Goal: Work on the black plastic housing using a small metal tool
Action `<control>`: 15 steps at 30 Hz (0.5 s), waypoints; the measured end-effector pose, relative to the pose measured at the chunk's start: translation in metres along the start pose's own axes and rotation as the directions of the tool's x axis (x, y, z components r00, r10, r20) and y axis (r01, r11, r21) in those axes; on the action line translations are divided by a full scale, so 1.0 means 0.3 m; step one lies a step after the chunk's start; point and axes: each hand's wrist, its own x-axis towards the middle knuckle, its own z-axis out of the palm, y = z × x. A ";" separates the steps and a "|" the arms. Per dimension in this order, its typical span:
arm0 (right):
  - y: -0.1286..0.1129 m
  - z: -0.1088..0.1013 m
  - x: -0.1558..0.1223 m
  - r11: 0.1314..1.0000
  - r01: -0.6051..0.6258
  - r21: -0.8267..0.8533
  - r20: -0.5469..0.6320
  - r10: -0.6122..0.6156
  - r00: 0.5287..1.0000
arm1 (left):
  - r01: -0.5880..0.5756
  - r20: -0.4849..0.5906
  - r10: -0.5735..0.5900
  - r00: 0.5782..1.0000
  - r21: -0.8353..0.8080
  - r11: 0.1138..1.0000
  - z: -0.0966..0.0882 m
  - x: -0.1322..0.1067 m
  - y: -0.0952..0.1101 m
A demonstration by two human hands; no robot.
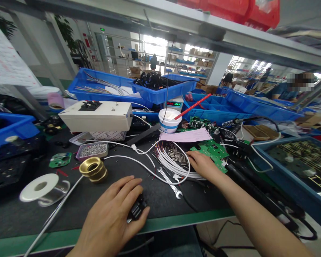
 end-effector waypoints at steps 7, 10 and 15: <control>-0.114 0.012 -0.008 0.969 0.066 -0.237 0.072 -0.050 0.996 | -0.013 -0.030 0.012 0.999 -0.025 1.000 -0.001 0.002 0.005; -0.128 0.002 -0.043 0.957 0.109 -0.270 0.096 -0.086 0.992 | -0.016 -0.033 0.015 0.999 -0.024 1.000 -0.003 0.006 0.005; -0.133 -0.038 -0.112 0.959 0.145 -0.243 0.102 -0.124 0.987 | 0.003 -0.007 -0.003 1.000 -0.059 0.998 -0.001 -0.001 0.006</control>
